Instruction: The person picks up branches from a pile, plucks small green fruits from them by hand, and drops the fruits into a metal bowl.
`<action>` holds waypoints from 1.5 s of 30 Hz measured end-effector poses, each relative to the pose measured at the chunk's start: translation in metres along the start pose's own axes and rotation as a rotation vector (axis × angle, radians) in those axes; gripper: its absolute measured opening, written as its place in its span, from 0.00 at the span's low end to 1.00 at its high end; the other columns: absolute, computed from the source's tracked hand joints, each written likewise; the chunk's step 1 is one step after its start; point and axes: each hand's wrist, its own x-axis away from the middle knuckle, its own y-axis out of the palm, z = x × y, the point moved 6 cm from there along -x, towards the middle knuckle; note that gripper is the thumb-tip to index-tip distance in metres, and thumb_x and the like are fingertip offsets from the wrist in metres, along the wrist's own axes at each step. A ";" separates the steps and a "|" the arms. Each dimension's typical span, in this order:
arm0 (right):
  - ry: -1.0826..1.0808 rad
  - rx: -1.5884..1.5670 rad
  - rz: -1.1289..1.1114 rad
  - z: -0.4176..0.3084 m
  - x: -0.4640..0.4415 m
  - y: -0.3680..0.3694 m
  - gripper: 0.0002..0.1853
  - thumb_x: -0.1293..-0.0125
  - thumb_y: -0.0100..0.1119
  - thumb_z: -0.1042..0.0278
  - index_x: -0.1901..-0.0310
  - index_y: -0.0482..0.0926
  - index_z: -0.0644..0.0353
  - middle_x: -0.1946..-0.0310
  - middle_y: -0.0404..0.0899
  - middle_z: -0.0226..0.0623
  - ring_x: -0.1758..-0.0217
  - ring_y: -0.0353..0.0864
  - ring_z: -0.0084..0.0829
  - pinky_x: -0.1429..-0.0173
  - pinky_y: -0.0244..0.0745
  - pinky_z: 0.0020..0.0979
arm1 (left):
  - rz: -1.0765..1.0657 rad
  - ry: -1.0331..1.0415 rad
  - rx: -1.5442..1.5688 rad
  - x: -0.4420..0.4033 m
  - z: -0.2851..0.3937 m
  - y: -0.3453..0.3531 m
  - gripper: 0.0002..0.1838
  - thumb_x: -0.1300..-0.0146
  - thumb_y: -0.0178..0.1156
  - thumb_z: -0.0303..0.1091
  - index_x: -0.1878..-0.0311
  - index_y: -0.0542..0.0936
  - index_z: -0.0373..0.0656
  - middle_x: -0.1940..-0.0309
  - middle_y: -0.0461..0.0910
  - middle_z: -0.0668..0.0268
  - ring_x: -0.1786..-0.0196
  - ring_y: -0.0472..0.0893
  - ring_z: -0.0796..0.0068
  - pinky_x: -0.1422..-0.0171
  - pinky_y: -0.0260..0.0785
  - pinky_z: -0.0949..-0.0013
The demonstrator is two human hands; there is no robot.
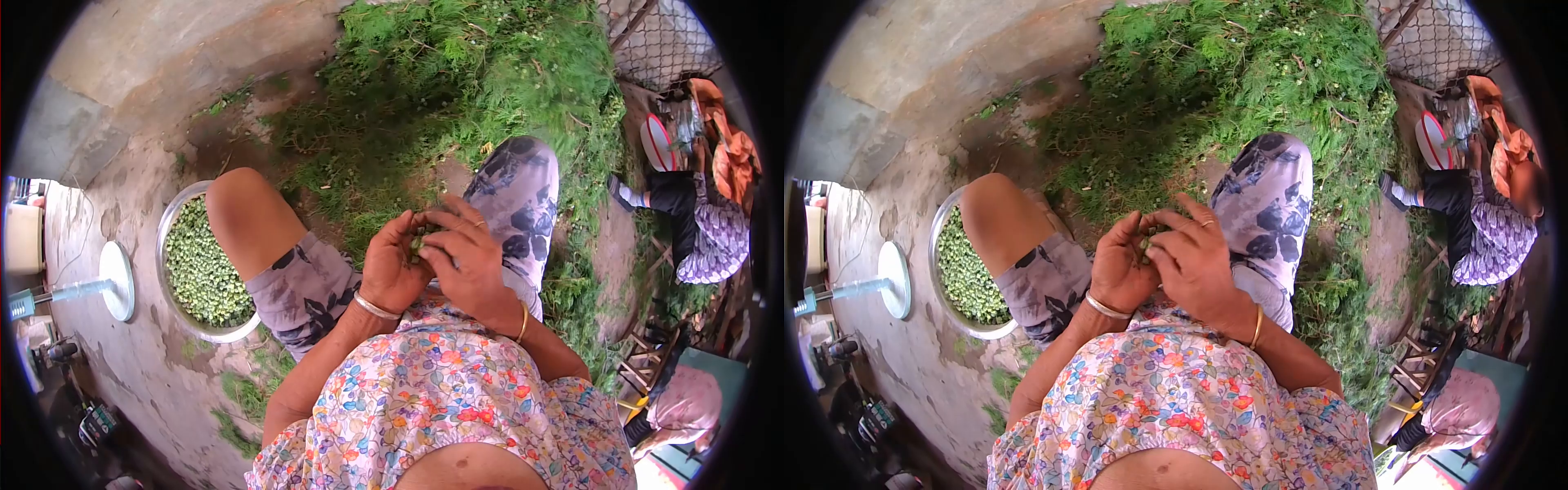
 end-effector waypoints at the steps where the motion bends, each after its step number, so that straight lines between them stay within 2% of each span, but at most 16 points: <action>1: 0.001 0.001 -0.002 0.001 -0.001 0.000 0.05 0.50 0.63 0.77 0.70 0.80 0.64 0.58 0.80 0.43 0.44 0.75 0.49 0.36 0.65 0.51 | 0.000 -0.001 0.002 0.001 0.000 -0.001 0.12 0.31 0.51 0.40 0.56 0.76 0.41 0.60 0.77 0.67 0.57 0.76 0.70 0.49 0.71 0.61; 3: 0.107 -0.153 0.036 0.011 -0.004 -0.004 0.02 0.47 0.61 0.79 0.70 0.79 0.65 0.65 0.82 0.42 0.53 0.81 0.43 0.36 0.66 0.50 | 0.015 0.014 -0.047 0.003 0.001 -0.003 0.13 0.31 0.50 0.39 0.55 0.76 0.39 0.58 0.80 0.59 0.54 0.79 0.65 0.45 0.72 0.60; 7: 0.178 -0.241 0.058 0.019 -0.002 -0.005 0.01 0.45 0.60 0.80 0.70 0.79 0.66 0.69 0.82 0.42 0.59 0.83 0.40 0.35 0.67 0.49 | -0.016 -0.012 -0.067 0.004 -0.002 0.003 0.12 0.30 0.49 0.38 0.54 0.76 0.39 0.58 0.80 0.61 0.54 0.80 0.65 0.45 0.73 0.61; 10: 0.163 -0.214 0.047 0.020 -0.001 -0.005 0.02 0.44 0.61 0.80 0.69 0.79 0.66 0.66 0.82 0.44 0.54 0.82 0.42 0.35 0.66 0.49 | -0.001 -0.040 -0.070 0.003 -0.003 -0.001 0.12 0.30 0.50 0.38 0.55 0.76 0.40 0.58 0.80 0.61 0.55 0.80 0.65 0.46 0.74 0.59; 13: 0.108 -0.108 0.046 0.016 -0.003 -0.009 0.03 0.46 0.61 0.80 0.68 0.79 0.66 0.63 0.82 0.47 0.50 0.80 0.46 0.36 0.67 0.49 | -0.080 -0.027 -0.048 0.001 -0.002 -0.004 0.14 0.29 0.48 0.37 0.50 0.76 0.39 0.55 0.80 0.63 0.52 0.79 0.69 0.46 0.74 0.59; 15: 0.108 -0.098 0.042 0.013 -0.005 -0.018 0.06 0.48 0.64 0.79 0.67 0.79 0.64 0.58 0.80 0.49 0.44 0.76 0.51 0.37 0.68 0.49 | -0.073 0.012 -0.015 -0.001 -0.001 -0.001 0.18 0.30 0.48 0.39 0.48 0.74 0.34 0.52 0.79 0.54 0.50 0.79 0.60 0.43 0.73 0.56; 18: -0.002 0.021 -0.045 0.008 0.000 -0.023 0.10 0.52 0.67 0.76 0.66 0.78 0.63 0.53 0.78 0.49 0.39 0.70 0.55 0.37 0.67 0.50 | -0.227 -0.044 0.033 0.000 0.001 0.009 0.22 0.30 0.46 0.41 0.44 0.72 0.32 0.49 0.77 0.51 0.47 0.78 0.56 0.41 0.71 0.54; 21: -0.069 0.056 -0.135 0.006 0.006 -0.017 0.11 0.54 0.68 0.75 0.68 0.77 0.63 0.49 0.75 0.49 0.35 0.64 0.59 0.36 0.64 0.51 | -0.250 -0.043 0.060 -0.001 0.001 0.008 0.23 0.30 0.45 0.42 0.44 0.72 0.31 0.47 0.76 0.50 0.46 0.77 0.55 0.39 0.70 0.53; 28: -0.091 0.184 -0.095 0.002 0.008 -0.004 0.09 0.53 0.67 0.74 0.70 0.75 0.62 0.46 0.73 0.50 0.33 0.61 0.59 0.34 0.62 0.52 | -0.248 -0.043 0.104 -0.002 0.000 0.006 0.24 0.29 0.44 0.43 0.43 0.72 0.31 0.47 0.76 0.50 0.44 0.76 0.55 0.37 0.67 0.52; 31: -0.056 0.215 -0.073 0.004 0.008 -0.001 0.08 0.52 0.64 0.77 0.70 0.75 0.63 0.50 0.76 0.49 0.35 0.64 0.58 0.35 0.63 0.52 | -0.193 -0.021 0.102 0.001 0.002 0.009 0.23 0.29 0.43 0.42 0.43 0.72 0.32 0.47 0.76 0.51 0.43 0.75 0.56 0.37 0.68 0.52; 33: 0.122 -0.052 -0.019 0.016 0.009 -0.003 0.05 0.49 0.60 0.79 0.71 0.74 0.65 0.52 0.78 0.50 0.36 0.68 0.55 0.35 0.64 0.50 | -0.178 -0.011 0.044 0.002 0.003 0.011 0.22 0.30 0.44 0.41 0.44 0.73 0.32 0.48 0.76 0.52 0.45 0.76 0.57 0.37 0.68 0.52; 34: 0.122 -0.052 -0.021 0.016 0.008 -0.005 0.05 0.49 0.60 0.79 0.71 0.74 0.65 0.52 0.78 0.50 0.36 0.68 0.55 0.35 0.64 0.50 | -0.178 -0.010 0.046 0.002 0.003 0.011 0.22 0.30 0.44 0.41 0.44 0.73 0.32 0.48 0.76 0.52 0.45 0.76 0.57 0.37 0.68 0.52; 37: 0.290 -0.253 -0.015 0.023 0.003 -0.011 0.03 0.46 0.57 0.80 0.70 0.73 0.66 0.53 0.79 0.51 0.37 0.71 0.50 0.35 0.64 0.47 | -0.147 -0.007 -0.033 0.003 0.002 0.008 0.19 0.30 0.46 0.38 0.47 0.74 0.32 0.50 0.78 0.54 0.48 0.78 0.58 0.40 0.71 0.53; 40: 0.416 -0.292 0.009 0.029 0.006 -0.012 0.02 0.44 0.56 0.79 0.70 0.73 0.66 0.51 0.78 0.53 0.38 0.72 0.47 0.36 0.66 0.42 | -0.100 0.003 -0.199 0.005 0.003 0.006 0.14 0.31 0.50 0.35 0.51 0.76 0.34 0.55 0.80 0.56 0.52 0.80 0.62 0.49 0.76 0.56; 42: 0.578 -0.472 0.032 0.040 0.014 -0.005 0.03 0.44 0.56 0.78 0.69 0.73 0.66 0.50 0.78 0.53 0.38 0.72 0.46 0.37 0.67 0.39 | -0.107 0.027 -0.347 0.007 0.004 0.008 0.11 0.32 0.53 0.33 0.54 0.76 0.35 0.59 0.80 0.58 0.58 0.81 0.67 0.57 0.77 0.62; 45: 0.433 -0.304 -0.028 0.034 0.011 -0.009 0.03 0.45 0.56 0.79 0.68 0.73 0.66 0.50 0.77 0.54 0.40 0.74 0.47 0.39 0.69 0.39 | -0.029 0.061 -0.495 0.011 0.004 0.014 0.10 0.32 0.54 0.33 0.57 0.77 0.35 0.62 0.80 0.60 0.63 0.79 0.71 0.62 0.75 0.66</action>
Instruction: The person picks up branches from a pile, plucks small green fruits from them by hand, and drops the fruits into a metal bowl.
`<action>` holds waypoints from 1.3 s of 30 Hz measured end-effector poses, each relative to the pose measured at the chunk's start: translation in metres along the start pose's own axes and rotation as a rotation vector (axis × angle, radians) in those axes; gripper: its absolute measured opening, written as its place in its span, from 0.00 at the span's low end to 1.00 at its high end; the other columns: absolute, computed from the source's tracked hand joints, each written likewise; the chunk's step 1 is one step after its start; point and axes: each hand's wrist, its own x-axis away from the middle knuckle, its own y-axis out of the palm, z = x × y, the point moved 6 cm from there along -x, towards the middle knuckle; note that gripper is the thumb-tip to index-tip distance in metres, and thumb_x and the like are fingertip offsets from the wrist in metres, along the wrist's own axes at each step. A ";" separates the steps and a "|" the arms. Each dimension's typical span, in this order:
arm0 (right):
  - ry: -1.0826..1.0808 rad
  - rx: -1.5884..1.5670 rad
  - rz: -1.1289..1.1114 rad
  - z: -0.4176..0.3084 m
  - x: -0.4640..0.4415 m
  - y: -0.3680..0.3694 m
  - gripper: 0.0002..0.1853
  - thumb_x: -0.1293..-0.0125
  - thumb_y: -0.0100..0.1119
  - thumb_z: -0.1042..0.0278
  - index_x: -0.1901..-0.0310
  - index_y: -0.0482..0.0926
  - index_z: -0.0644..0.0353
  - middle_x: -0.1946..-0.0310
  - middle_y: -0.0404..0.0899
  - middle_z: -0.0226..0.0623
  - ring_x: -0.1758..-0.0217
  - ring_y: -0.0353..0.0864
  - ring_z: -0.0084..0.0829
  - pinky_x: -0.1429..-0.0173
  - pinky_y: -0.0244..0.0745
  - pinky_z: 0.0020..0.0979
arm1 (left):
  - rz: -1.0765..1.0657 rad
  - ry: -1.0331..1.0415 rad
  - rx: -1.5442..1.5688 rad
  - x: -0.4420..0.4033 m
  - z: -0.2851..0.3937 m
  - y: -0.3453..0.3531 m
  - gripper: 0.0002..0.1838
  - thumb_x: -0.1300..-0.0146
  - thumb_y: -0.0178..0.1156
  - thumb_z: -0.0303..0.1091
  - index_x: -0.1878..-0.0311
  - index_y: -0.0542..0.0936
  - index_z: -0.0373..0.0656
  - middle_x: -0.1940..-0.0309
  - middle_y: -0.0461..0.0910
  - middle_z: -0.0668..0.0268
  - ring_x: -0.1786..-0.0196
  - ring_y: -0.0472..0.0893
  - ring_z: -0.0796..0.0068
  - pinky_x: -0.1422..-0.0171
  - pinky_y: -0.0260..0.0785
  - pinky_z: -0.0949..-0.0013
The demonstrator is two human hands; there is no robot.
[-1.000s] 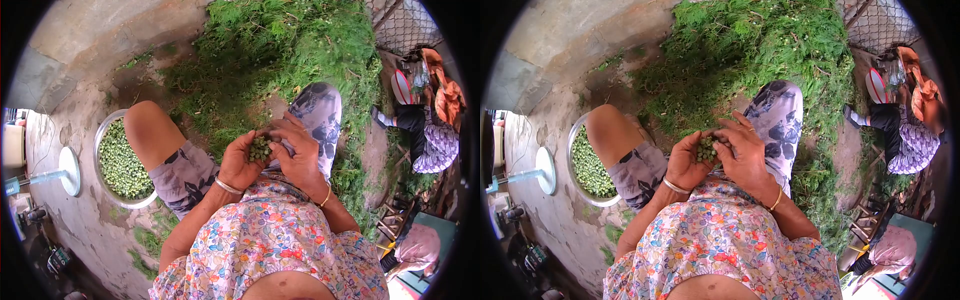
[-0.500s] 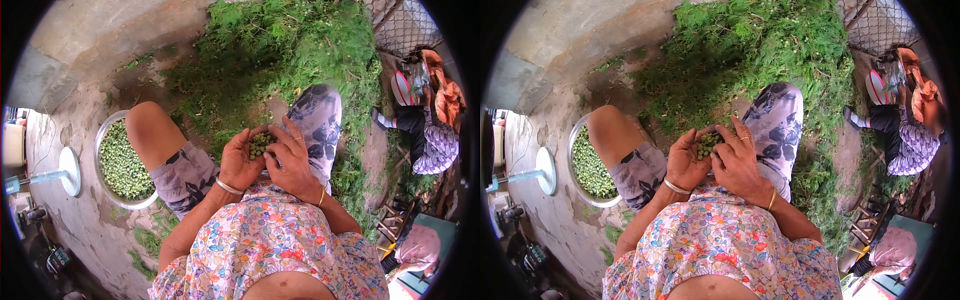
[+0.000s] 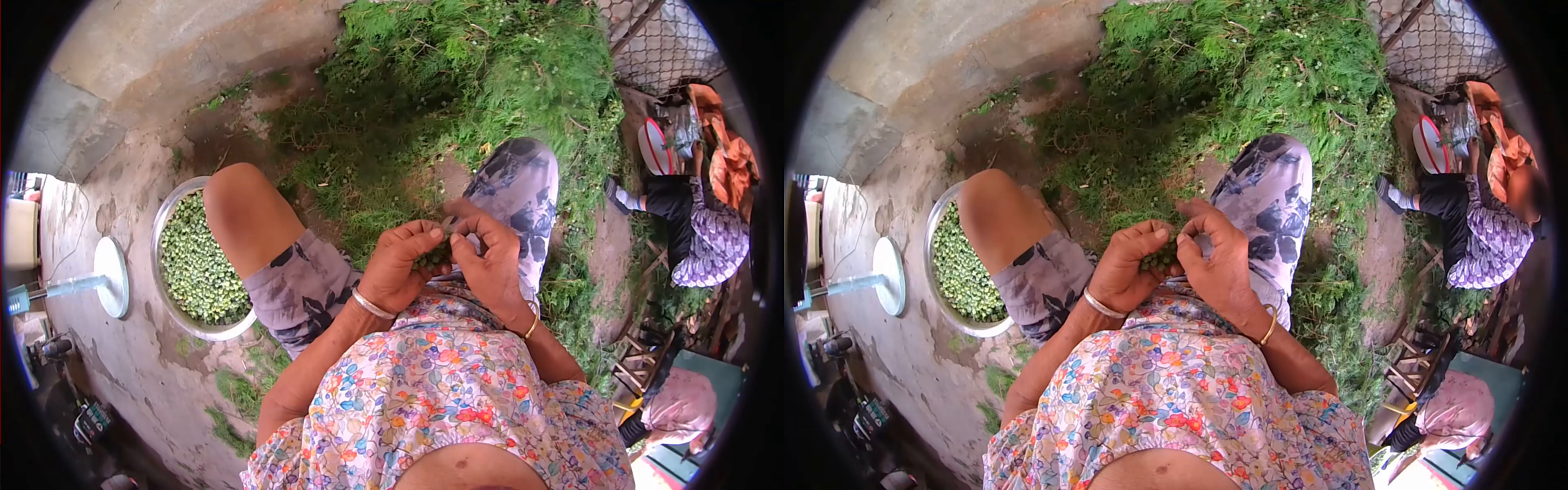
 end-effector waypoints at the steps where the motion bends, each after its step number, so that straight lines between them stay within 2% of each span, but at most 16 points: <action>1: 0.000 0.000 0.000 0.001 0.000 0.000 0.03 0.45 0.56 0.79 0.68 0.73 0.66 0.50 0.77 0.54 0.40 0.74 0.47 0.39 0.69 0.39 | 0.000 0.000 0.000 0.000 0.000 -0.001 0.10 0.32 0.54 0.33 0.57 0.77 0.35 0.62 0.80 0.60 0.63 0.79 0.71 0.62 0.75 0.66; 4: -0.026 0.083 0.032 0.003 -0.001 -0.003 0.05 0.46 0.54 0.80 0.67 0.73 0.67 0.53 0.78 0.54 0.45 0.77 0.50 0.43 0.71 0.41 | -0.093 0.011 -0.001 0.000 0.000 0.003 0.10 0.33 0.55 0.33 0.60 0.77 0.34 0.65 0.79 0.60 0.65 0.78 0.70 0.63 0.73 0.68; 6: -0.369 0.428 0.262 -0.017 -0.005 -0.018 0.06 0.47 0.53 0.81 0.66 0.73 0.67 0.57 0.78 0.53 0.51 0.78 0.51 0.47 0.72 0.44 | -0.184 -0.055 0.022 0.002 -0.001 0.009 0.10 0.36 0.56 0.32 0.62 0.77 0.33 0.64 0.78 0.56 0.64 0.78 0.67 0.63 0.72 0.66; 15: -0.118 0.522 0.329 0.020 -0.003 -0.066 0.11 0.47 0.52 0.80 0.60 0.77 0.69 0.62 0.80 0.49 0.58 0.81 0.47 0.51 0.75 0.39 | -0.162 0.003 0.399 0.000 0.007 0.016 0.18 0.40 0.57 0.30 0.49 0.74 0.29 0.51 0.76 0.44 0.48 0.78 0.52 0.47 0.76 0.58; 18: -0.046 0.469 0.296 0.027 0.003 -0.065 0.09 0.45 0.54 0.79 0.62 0.78 0.68 0.62 0.81 0.49 0.59 0.82 0.47 0.52 0.76 0.37 | -0.139 0.046 0.370 0.005 0.020 0.006 0.17 0.39 0.58 0.32 0.50 0.75 0.31 0.50 0.76 0.45 0.48 0.78 0.52 0.50 0.76 0.60; 22: -0.024 0.432 0.280 0.027 0.003 -0.062 0.07 0.44 0.56 0.78 0.63 0.78 0.67 0.62 0.81 0.48 0.59 0.82 0.46 0.53 0.76 0.36 | -0.152 0.329 0.455 0.054 0.098 -0.004 0.16 0.36 0.57 0.36 0.54 0.77 0.32 0.54 0.78 0.48 0.55 0.78 0.58 0.59 0.77 0.64; 24: -0.037 0.424 0.273 0.026 0.002 -0.060 0.07 0.44 0.56 0.78 0.63 0.78 0.67 0.62 0.81 0.48 0.59 0.82 0.45 0.53 0.76 0.36 | -0.097 0.559 0.339 0.101 0.154 -0.040 0.16 0.35 0.55 0.36 0.51 0.76 0.32 0.52 0.77 0.48 0.55 0.78 0.60 0.59 0.76 0.63; 25: -0.038 0.408 0.275 0.026 0.002 -0.059 0.07 0.44 0.57 0.78 0.63 0.78 0.67 0.63 0.81 0.48 0.59 0.82 0.46 0.53 0.76 0.37 | -0.206 0.527 0.229 0.127 0.179 -0.038 0.16 0.34 0.53 0.36 0.50 0.75 0.33 0.49 0.75 0.48 0.51 0.77 0.58 0.53 0.76 0.63; 26: -0.039 0.391 0.276 0.026 0.001 -0.058 0.07 0.44 0.58 0.78 0.63 0.78 0.67 0.63 0.81 0.48 0.59 0.82 0.46 0.53 0.76 0.37 | 0.039 0.889 0.082 0.159 0.207 -0.060 0.16 0.33 0.52 0.34 0.48 0.74 0.32 0.47 0.73 0.47 0.46 0.75 0.55 0.48 0.74 0.61; 27: -0.039 0.387 0.275 0.027 0.000 -0.057 0.07 0.44 0.58 0.78 0.63 0.78 0.67 0.63 0.81 0.48 0.59 0.82 0.46 0.53 0.76 0.37 | 0.203 0.990 -0.080 0.188 0.228 -0.088 0.16 0.33 0.53 0.33 0.47 0.74 0.32 0.46 0.72 0.46 0.43 0.73 0.54 0.44 0.72 0.58; 28: -0.055 0.391 0.255 0.026 -0.001 -0.055 0.07 0.44 0.58 0.78 0.64 0.78 0.67 0.64 0.81 0.48 0.59 0.82 0.46 0.54 0.76 0.37 | 0.336 1.042 -0.203 0.205 0.242 -0.100 0.18 0.34 0.54 0.33 0.45 0.73 0.31 0.44 0.72 0.46 0.41 0.72 0.54 0.41 0.71 0.56; 29: -0.070 0.395 0.234 0.026 -0.001 -0.053 0.06 0.44 0.58 0.78 0.64 0.78 0.67 0.64 0.81 0.48 0.60 0.82 0.47 0.54 0.76 0.37 | 0.743 1.091 -0.509 0.223 0.249 -0.104 0.22 0.36 0.57 0.33 0.42 0.72 0.29 0.43 0.71 0.44 0.39 0.70 0.55 0.37 0.65 0.57; 31: -0.071 0.401 0.223 0.025 -0.003 -0.050 0.06 0.44 0.58 0.78 0.64 0.78 0.67 0.64 0.81 0.48 0.60 0.82 0.46 0.54 0.76 0.37 | 1.188 0.903 -1.320 0.238 0.258 -0.112 0.29 0.40 0.61 0.34 0.39 0.68 0.26 0.41 0.70 0.44 0.38 0.70 0.56 0.35 0.61 0.60; 34: -0.087 0.395 0.225 0.023 -0.005 -0.052 0.06 0.44 0.59 0.77 0.65 0.78 0.67 0.64 0.81 0.47 0.61 0.82 0.45 0.55 0.76 0.37 | 1.296 0.809 -1.290 0.262 0.266 -0.178 0.32 0.43 0.63 0.34 0.38 0.67 0.25 0.41 0.70 0.46 0.39 0.70 0.59 0.34 0.59 0.61; 37: -0.087 0.382 0.238 0.011 -0.006 -0.058 0.06 0.44 0.59 0.77 0.65 0.79 0.68 0.65 0.82 0.47 0.62 0.83 0.42 0.56 0.76 0.34 | 1.378 0.812 -1.067 0.268 0.265 -0.189 0.30 0.44 0.64 0.33 0.41 0.70 0.25 0.43 0.73 0.48 0.43 0.73 0.62 0.37 0.62 0.63; 39: -0.076 0.379 0.243 -0.002 -0.010 -0.062 0.06 0.43 0.59 0.77 0.64 0.79 0.68 0.65 0.82 0.47 0.62 0.83 0.41 0.56 0.76 0.33 | 1.383 0.877 -1.174 0.256 0.269 -0.160 0.28 0.44 0.64 0.34 0.43 0.72 0.25 0.47 0.76 0.48 0.46 0.75 0.64 0.40 0.64 0.65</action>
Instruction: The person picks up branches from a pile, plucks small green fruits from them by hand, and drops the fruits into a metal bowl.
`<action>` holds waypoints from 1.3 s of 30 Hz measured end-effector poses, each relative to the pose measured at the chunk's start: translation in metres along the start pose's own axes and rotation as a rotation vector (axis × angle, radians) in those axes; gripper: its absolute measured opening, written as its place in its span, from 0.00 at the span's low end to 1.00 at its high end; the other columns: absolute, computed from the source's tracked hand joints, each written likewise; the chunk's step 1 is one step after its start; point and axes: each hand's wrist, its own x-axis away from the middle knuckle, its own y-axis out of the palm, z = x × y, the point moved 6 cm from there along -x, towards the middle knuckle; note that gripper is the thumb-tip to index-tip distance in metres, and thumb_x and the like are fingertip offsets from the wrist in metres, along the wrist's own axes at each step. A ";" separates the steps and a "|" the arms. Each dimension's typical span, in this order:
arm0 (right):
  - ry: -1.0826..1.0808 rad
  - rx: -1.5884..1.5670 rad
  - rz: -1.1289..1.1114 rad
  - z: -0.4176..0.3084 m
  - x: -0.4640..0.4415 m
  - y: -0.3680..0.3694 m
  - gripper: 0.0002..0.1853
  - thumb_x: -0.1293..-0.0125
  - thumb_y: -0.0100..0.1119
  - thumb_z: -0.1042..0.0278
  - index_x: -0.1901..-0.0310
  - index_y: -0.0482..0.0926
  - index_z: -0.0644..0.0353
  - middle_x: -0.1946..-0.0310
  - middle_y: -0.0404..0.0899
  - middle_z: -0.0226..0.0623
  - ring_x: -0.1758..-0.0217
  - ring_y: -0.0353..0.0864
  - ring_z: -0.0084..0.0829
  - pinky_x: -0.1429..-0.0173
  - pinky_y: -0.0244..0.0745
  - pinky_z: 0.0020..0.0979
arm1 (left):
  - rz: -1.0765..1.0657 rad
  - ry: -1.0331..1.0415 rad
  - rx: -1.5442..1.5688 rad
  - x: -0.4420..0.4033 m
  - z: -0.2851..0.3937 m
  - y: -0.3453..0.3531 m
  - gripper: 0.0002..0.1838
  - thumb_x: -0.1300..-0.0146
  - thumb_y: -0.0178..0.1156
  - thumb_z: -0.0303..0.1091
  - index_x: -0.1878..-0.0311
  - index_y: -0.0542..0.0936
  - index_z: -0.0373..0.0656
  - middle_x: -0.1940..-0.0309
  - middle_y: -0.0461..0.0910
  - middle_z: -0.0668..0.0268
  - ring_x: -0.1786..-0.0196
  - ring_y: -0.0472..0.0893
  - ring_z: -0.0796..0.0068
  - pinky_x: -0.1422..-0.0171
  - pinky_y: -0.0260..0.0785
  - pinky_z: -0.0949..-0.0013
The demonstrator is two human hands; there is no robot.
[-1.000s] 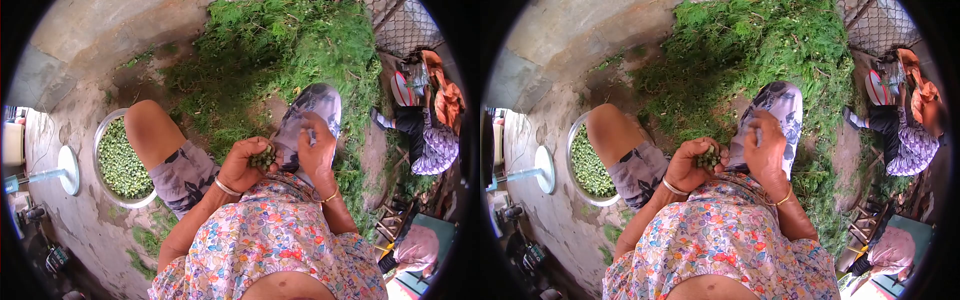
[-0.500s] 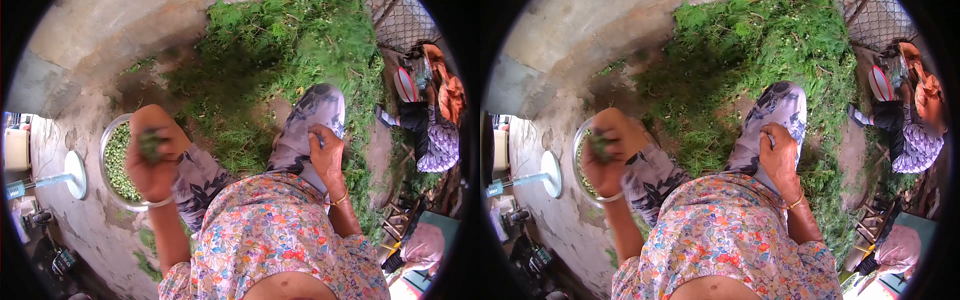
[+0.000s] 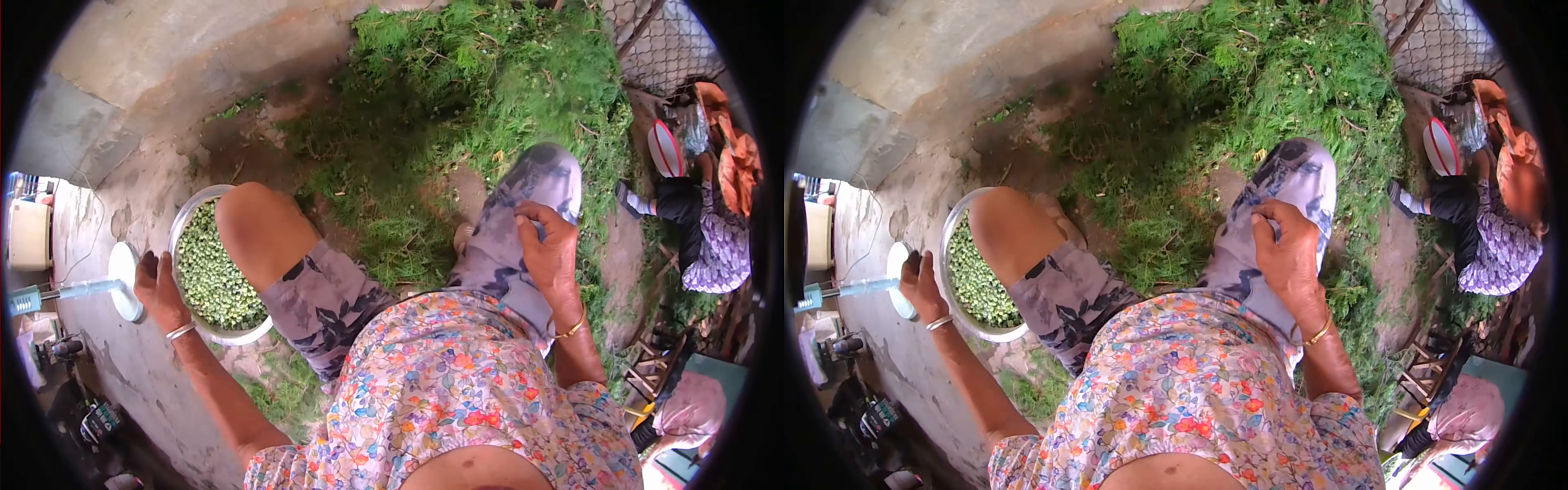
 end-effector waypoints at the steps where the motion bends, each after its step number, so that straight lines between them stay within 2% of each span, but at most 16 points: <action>1: -0.027 0.004 -0.001 -0.007 -0.005 -0.003 0.06 0.43 0.59 0.76 0.64 0.79 0.68 0.66 0.82 0.47 0.62 0.84 0.40 0.57 0.76 0.32 | 0.031 0.103 -0.056 0.000 0.020 0.007 0.26 0.43 0.63 0.34 0.45 0.74 0.25 0.51 0.79 0.49 0.50 0.78 0.65 0.43 0.67 0.66; 2: -0.051 0.008 -0.004 -0.013 -0.009 -0.005 0.06 0.43 0.59 0.76 0.64 0.79 0.68 0.66 0.82 0.47 0.63 0.84 0.39 0.57 0.76 0.31 | 0.011 0.201 -0.011 -0.005 0.033 0.019 0.22 0.43 0.63 0.34 0.51 0.77 0.25 0.61 0.82 0.52 0.59 0.80 0.67 0.51 0.71 0.69; 4: -0.069 0.005 -0.009 -0.026 -0.023 -0.005 0.06 0.43 0.59 0.77 0.64 0.79 0.68 0.67 0.82 0.47 0.64 0.84 0.40 0.58 0.76 0.32 | -0.144 0.230 0.036 0.011 0.097 0.052 0.19 0.43 0.63 0.34 0.54 0.79 0.27 0.64 0.83 0.54 0.63 0.80 0.70 0.55 0.72 0.70; 8: -0.117 0.026 -0.045 -0.051 -0.057 0.008 0.05 0.43 0.58 0.76 0.66 0.78 0.69 0.68 0.81 0.48 0.65 0.82 0.44 0.60 0.75 0.35 | -0.536 0.254 0.038 0.008 0.151 0.147 0.18 0.44 0.65 0.34 0.55 0.80 0.29 0.65 0.83 0.56 0.65 0.80 0.70 0.58 0.72 0.69; 12: -0.155 -0.028 -0.129 -0.058 -0.103 0.037 0.03 0.44 0.57 0.78 0.70 0.76 0.68 0.73 0.78 0.48 0.68 0.78 0.49 0.62 0.73 0.40 | -0.645 0.438 -0.033 0.001 0.164 0.253 0.18 0.50 0.66 0.37 0.62 0.82 0.30 0.73 0.82 0.52 0.71 0.81 0.66 0.63 0.71 0.65; 15: -0.372 0.043 -0.149 -0.062 -0.140 0.058 0.04 0.45 0.58 0.77 0.73 0.75 0.68 0.75 0.76 0.49 0.69 0.76 0.50 0.63 0.71 0.45 | -0.746 0.333 -0.042 0.004 0.127 0.333 0.18 0.53 0.67 0.39 0.67 0.82 0.31 0.77 0.80 0.50 0.72 0.81 0.61 0.64 0.70 0.62; 20: -0.423 0.113 -0.226 -0.048 -0.190 0.084 0.05 0.45 0.59 0.75 0.73 0.74 0.66 0.76 0.75 0.50 0.68 0.76 0.52 0.63 0.71 0.47 | -0.928 0.125 -0.288 0.040 -0.030 0.432 0.20 0.56 0.69 0.42 0.72 0.81 0.30 0.75 0.80 0.47 0.67 0.82 0.50 0.59 0.72 0.58; 22: -0.422 0.237 -0.316 -0.038 -0.199 0.097 0.06 0.43 0.61 0.73 0.65 0.78 0.66 0.70 0.78 0.47 0.66 0.77 0.51 0.61 0.72 0.41 | -1.004 0.051 -0.387 0.061 -0.074 0.447 0.21 0.56 0.69 0.43 0.72 0.81 0.30 0.74 0.81 0.46 0.64 0.82 0.48 0.57 0.73 0.57; 24: -0.395 0.219 -0.339 -0.029 -0.204 0.106 0.06 0.44 0.61 0.73 0.66 0.78 0.66 0.70 0.78 0.47 0.66 0.77 0.51 0.62 0.71 0.41 | -1.138 0.063 -0.648 0.082 -0.111 0.455 0.18 0.50 0.66 0.42 0.68 0.83 0.33 0.72 0.82 0.50 0.67 0.83 0.58 0.60 0.74 0.60; 25: -0.375 0.228 -0.366 -0.024 -0.204 0.110 0.06 0.44 0.61 0.74 0.66 0.78 0.66 0.71 0.78 0.46 0.67 0.77 0.50 0.63 0.71 0.41 | -1.107 0.283 -0.643 0.092 -0.117 0.459 0.18 0.51 0.67 0.44 0.68 0.83 0.36 0.70 0.82 0.49 0.64 0.82 0.52 0.58 0.74 0.57; 28: -0.343 0.200 -0.425 -0.023 -0.200 0.114 0.06 0.45 0.61 0.74 0.67 0.78 0.66 0.72 0.77 0.45 0.69 0.77 0.49 0.64 0.70 0.40 | -1.126 0.381 -0.499 0.134 -0.117 0.467 0.19 0.53 0.68 0.46 0.65 0.83 0.38 0.69 0.82 0.50 0.64 0.81 0.51 0.57 0.75 0.59; 30: -0.348 0.170 -0.439 -0.025 -0.201 0.112 0.05 0.45 0.61 0.75 0.67 0.77 0.66 0.73 0.76 0.45 0.70 0.76 0.48 0.65 0.69 0.40 | -1.238 0.294 -0.518 0.178 -0.108 0.475 0.20 0.53 0.68 0.42 0.68 0.78 0.32 0.68 0.81 0.46 0.60 0.82 0.47 0.54 0.75 0.54; 34: -0.361 0.246 -0.476 -0.023 -0.200 0.110 0.06 0.47 0.63 0.76 0.67 0.77 0.65 0.74 0.76 0.43 0.70 0.76 0.46 0.66 0.69 0.39 | -1.352 0.150 -0.717 0.298 -0.162 0.468 0.21 0.47 0.60 0.33 0.53 0.70 0.28 0.61 0.79 0.39 0.58 0.81 0.43 0.51 0.75 0.53; 36: -0.363 0.259 -0.481 -0.025 -0.199 0.108 0.06 0.47 0.63 0.77 0.67 0.77 0.65 0.73 0.76 0.43 0.69 0.77 0.46 0.66 0.70 0.39 | -1.472 -0.106 -0.791 0.352 -0.171 0.457 0.24 0.45 0.55 0.31 0.48 0.65 0.25 0.58 0.78 0.39 0.57 0.81 0.41 0.50 0.75 0.52; 38: -0.370 0.311 -0.493 -0.028 -0.195 0.108 0.08 0.50 0.65 0.78 0.68 0.77 0.66 0.72 0.76 0.44 0.69 0.76 0.46 0.65 0.71 0.40 | -1.473 0.176 -0.844 0.386 -0.153 0.442 0.29 0.43 0.54 0.34 0.43 0.60 0.23 0.58 0.78 0.40 0.54 0.79 0.40 0.50 0.74 0.49; 39: -0.363 0.308 -0.492 -0.029 -0.193 0.111 0.08 0.50 0.65 0.78 0.68 0.77 0.66 0.72 0.76 0.44 0.69 0.76 0.46 0.65 0.71 0.40 | -1.476 0.178 -0.850 0.389 -0.146 0.442 0.29 0.43 0.54 0.34 0.43 0.60 0.23 0.58 0.78 0.40 0.54 0.79 0.40 0.50 0.74 0.49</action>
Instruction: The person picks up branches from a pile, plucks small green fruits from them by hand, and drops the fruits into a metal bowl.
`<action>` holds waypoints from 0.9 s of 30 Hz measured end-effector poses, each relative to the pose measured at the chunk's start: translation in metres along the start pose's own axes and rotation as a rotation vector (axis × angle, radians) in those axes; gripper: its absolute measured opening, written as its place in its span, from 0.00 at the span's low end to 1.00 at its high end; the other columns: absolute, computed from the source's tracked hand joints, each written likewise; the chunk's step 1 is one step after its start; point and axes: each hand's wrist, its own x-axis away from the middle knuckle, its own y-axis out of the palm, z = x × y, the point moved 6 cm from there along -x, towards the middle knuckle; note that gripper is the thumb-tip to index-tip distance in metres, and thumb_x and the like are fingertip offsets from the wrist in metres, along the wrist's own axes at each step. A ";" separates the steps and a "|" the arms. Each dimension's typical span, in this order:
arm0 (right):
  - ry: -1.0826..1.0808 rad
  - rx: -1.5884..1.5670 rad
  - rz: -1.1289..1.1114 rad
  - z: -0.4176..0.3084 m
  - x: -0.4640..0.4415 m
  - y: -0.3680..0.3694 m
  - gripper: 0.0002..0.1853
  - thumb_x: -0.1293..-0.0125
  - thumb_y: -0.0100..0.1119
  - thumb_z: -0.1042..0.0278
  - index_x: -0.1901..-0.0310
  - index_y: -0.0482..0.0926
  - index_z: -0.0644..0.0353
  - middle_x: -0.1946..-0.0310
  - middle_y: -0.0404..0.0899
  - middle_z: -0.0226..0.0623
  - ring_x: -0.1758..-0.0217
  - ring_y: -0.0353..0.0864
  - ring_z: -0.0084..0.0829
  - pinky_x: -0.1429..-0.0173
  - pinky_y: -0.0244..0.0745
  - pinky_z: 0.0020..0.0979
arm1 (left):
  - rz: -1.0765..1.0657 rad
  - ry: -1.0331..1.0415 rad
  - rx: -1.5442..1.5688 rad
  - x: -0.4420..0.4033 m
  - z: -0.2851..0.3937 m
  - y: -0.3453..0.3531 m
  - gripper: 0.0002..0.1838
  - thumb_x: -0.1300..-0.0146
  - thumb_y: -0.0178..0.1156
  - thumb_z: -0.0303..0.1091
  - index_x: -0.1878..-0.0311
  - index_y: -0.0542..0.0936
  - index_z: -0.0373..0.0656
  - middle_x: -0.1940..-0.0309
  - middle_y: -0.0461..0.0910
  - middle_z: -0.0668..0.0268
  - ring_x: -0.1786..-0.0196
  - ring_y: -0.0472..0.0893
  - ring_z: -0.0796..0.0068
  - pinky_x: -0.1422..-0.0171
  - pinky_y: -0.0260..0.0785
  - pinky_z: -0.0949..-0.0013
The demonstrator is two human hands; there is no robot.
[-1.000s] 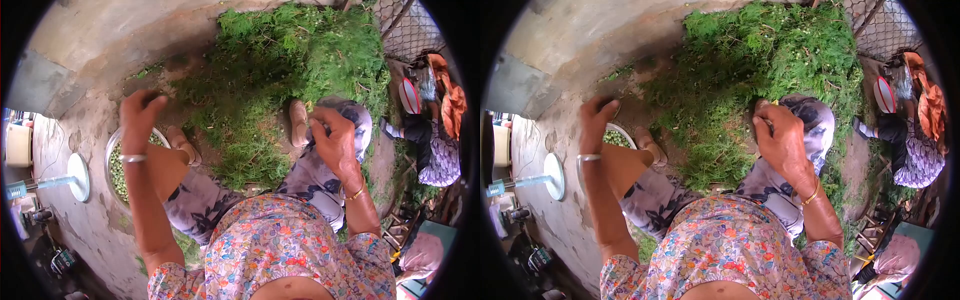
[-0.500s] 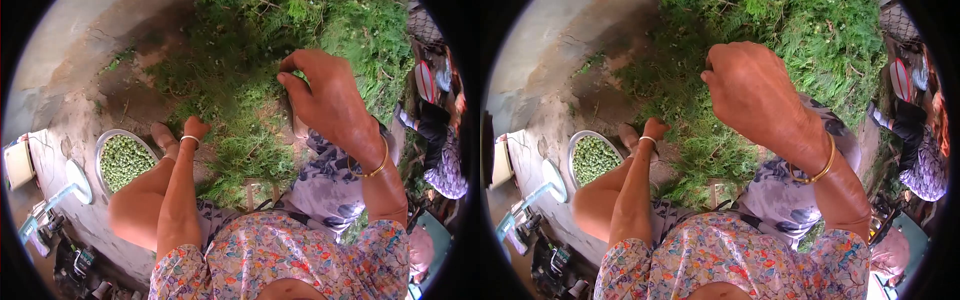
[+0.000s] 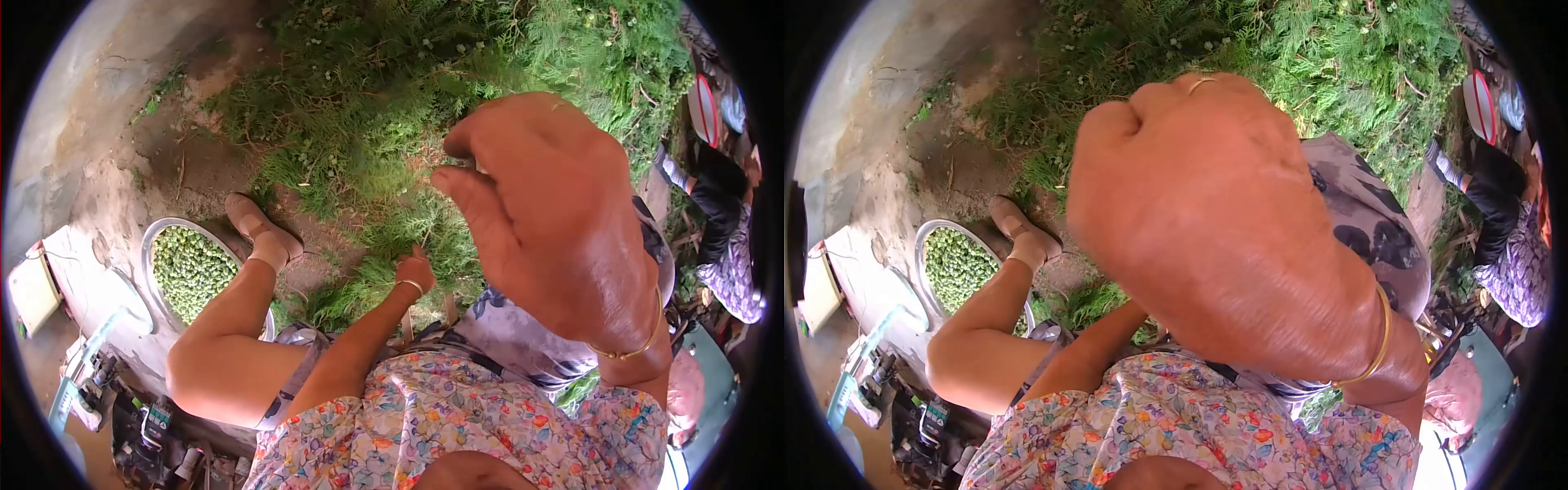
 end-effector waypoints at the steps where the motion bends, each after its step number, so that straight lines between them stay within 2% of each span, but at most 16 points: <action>1: 0.004 -0.091 0.079 -0.003 0.000 -0.002 0.09 0.52 0.66 0.79 0.68 0.76 0.66 0.72 0.76 0.44 0.68 0.76 0.46 0.64 0.71 0.40 | -0.136 0.070 0.004 0.005 0.010 0.006 0.28 0.43 0.53 0.35 0.43 0.63 0.27 0.57 0.77 0.39 0.53 0.78 0.40 0.50 0.73 0.48; 2: 0.008 -0.181 0.159 -0.003 0.002 -0.006 0.10 0.53 0.67 0.79 0.69 0.76 0.66 0.71 0.76 0.44 0.68 0.76 0.47 0.63 0.72 0.41 | -0.272 0.140 0.008 0.011 0.018 0.011 0.27 0.42 0.53 0.35 0.42 0.65 0.30 0.56 0.77 0.39 0.51 0.77 0.40 0.50 0.72 0.46; 3: 0.013 -0.182 0.161 -0.001 0.004 -0.006 0.10 0.53 0.67 0.79 0.69 0.76 0.66 0.71 0.76 0.44 0.68 0.76 0.47 0.63 0.72 0.41 | -0.275 0.141 0.003 0.018 0.022 -0.005 0.27 0.42 0.53 0.35 0.42 0.65 0.30 0.56 0.77 0.39 0.51 0.77 0.40 0.50 0.72 0.46; 5: -0.049 -0.211 0.178 -0.001 0.006 -0.009 0.11 0.54 0.68 0.78 0.69 0.75 0.65 0.72 0.75 0.45 0.67 0.75 0.48 0.64 0.71 0.41 | -0.292 0.358 -0.241 0.035 0.036 -0.035 0.24 0.43 0.53 0.36 0.44 0.70 0.38 0.56 0.77 0.40 0.50 0.76 0.42 0.51 0.73 0.47; 6: -0.081 -0.225 0.185 -0.001 0.007 -0.010 0.12 0.55 0.68 0.78 0.69 0.75 0.65 0.72 0.74 0.45 0.67 0.75 0.48 0.64 0.71 0.42 | -0.295 0.360 -0.244 0.036 0.031 -0.034 0.24 0.43 0.53 0.36 0.44 0.70 0.38 0.56 0.77 0.40 0.50 0.76 0.42 0.51 0.73 0.47; 9: -0.140 -0.251 0.199 0.000 0.010 -0.013 0.13 0.56 0.68 0.78 0.69 0.75 0.65 0.72 0.74 0.45 0.67 0.74 0.49 0.64 0.70 0.42 | -0.146 0.451 -0.225 0.033 0.024 -0.020 0.17 0.45 0.54 0.32 0.51 0.76 0.42 0.61 0.79 0.46 0.52 0.77 0.43 0.54 0.74 0.49; 11: -0.174 -0.241 0.212 0.000 0.011 -0.014 0.13 0.57 0.68 0.78 0.69 0.74 0.65 0.74 0.72 0.45 0.68 0.72 0.49 0.65 0.69 0.42 | 0.017 0.371 -0.061 0.021 0.011 -0.008 0.13 0.46 0.54 0.28 0.56 0.75 0.41 0.64 0.79 0.50 0.52 0.77 0.45 0.56 0.75 0.50; 12: -0.168 -0.240 0.212 0.000 0.011 -0.014 0.13 0.57 0.68 0.78 0.69 0.74 0.65 0.74 0.72 0.45 0.68 0.72 0.49 0.65 0.69 0.42 | 0.012 0.374 -0.063 0.016 0.009 -0.006 0.13 0.46 0.54 0.28 0.56 0.75 0.41 0.64 0.79 0.50 0.52 0.77 0.45 0.56 0.75 0.50; 14: -0.065 -0.187 0.206 0.002 0.009 -0.013 0.13 0.58 0.67 0.79 0.70 0.73 0.65 0.75 0.71 0.44 0.70 0.72 0.48 0.65 0.69 0.43 | 0.070 0.164 0.055 -0.003 -0.009 -0.016 0.12 0.48 0.55 0.25 0.57 0.74 0.41 0.63 0.77 0.48 0.53 0.77 0.46 0.57 0.75 0.49; 15: -0.062 -0.187 0.205 0.004 0.009 -0.013 0.13 0.58 0.67 0.79 0.70 0.73 0.65 0.75 0.71 0.44 0.70 0.72 0.48 0.65 0.69 0.43 | 0.067 0.165 0.054 -0.009 -0.012 -0.024 0.12 0.48 0.55 0.25 0.57 0.74 0.41 0.63 0.77 0.48 0.53 0.77 0.46 0.57 0.75 0.49; 17: -0.160 -0.123 0.158 0.004 0.009 -0.008 0.14 0.60 0.67 0.79 0.71 0.73 0.66 0.75 0.70 0.45 0.72 0.72 0.47 0.67 0.69 0.42 | 0.183 -0.023 0.113 -0.016 -0.030 -0.050 0.15 0.49 0.57 0.25 0.56 0.72 0.39 0.62 0.77 0.48 0.58 0.80 0.48 0.59 0.75 0.51; 18: -0.155 -0.122 0.158 0.005 0.010 -0.007 0.14 0.60 0.67 0.79 0.71 0.73 0.66 0.75 0.70 0.45 0.72 0.72 0.47 0.67 0.69 0.42 | 0.181 -0.020 0.111 -0.019 -0.034 -0.055 0.15 0.49 0.57 0.25 0.56 0.72 0.39 0.62 0.77 0.48 0.58 0.80 0.48 0.59 0.75 0.51; 20: -0.092 -0.200 0.174 0.011 0.012 -0.008 0.15 0.62 0.68 0.78 0.71 0.73 0.66 0.75 0.70 0.44 0.73 0.72 0.46 0.68 0.69 0.41 | 0.368 -0.009 -0.114 -0.020 -0.037 -0.070 0.14 0.48 0.59 0.26 0.56 0.73 0.39 0.65 0.79 0.52 0.63 0.81 0.51 0.61 0.76 0.53; 24: -0.095 -0.208 0.233 0.011 0.011 -0.010 0.16 0.64 0.69 0.77 0.71 0.73 0.66 0.75 0.71 0.45 0.72 0.72 0.45 0.68 0.70 0.40 | 0.306 -0.057 -0.305 -0.030 -0.044 -0.051 0.15 0.46 0.62 0.30 0.55 0.73 0.41 0.66 0.79 0.54 0.63 0.82 0.55 0.61 0.76 0.55; 26: -0.109 -0.176 0.347 0.014 0.017 -0.005 0.16 0.64 0.69 0.77 0.71 0.74 0.66 0.75 0.71 0.45 0.72 0.73 0.44 0.69 0.70 0.39 | 0.353 -0.206 0.056 -0.033 -0.062 -0.041 0.15 0.46 0.64 0.34 0.57 0.74 0.40 0.66 0.80 0.52 0.64 0.83 0.54 0.60 0.76 0.55; 27: -0.104 -0.176 0.342 0.016 0.017 -0.006 0.16 0.64 0.69 0.77 0.71 0.74 0.66 0.75 0.71 0.45 0.72 0.73 0.44 0.69 0.70 0.39 | 0.347 -0.205 0.056 -0.028 -0.060 -0.050 0.15 0.46 0.64 0.34 0.57 0.74 0.40 0.66 0.80 0.52 0.64 0.83 0.54 0.60 0.76 0.55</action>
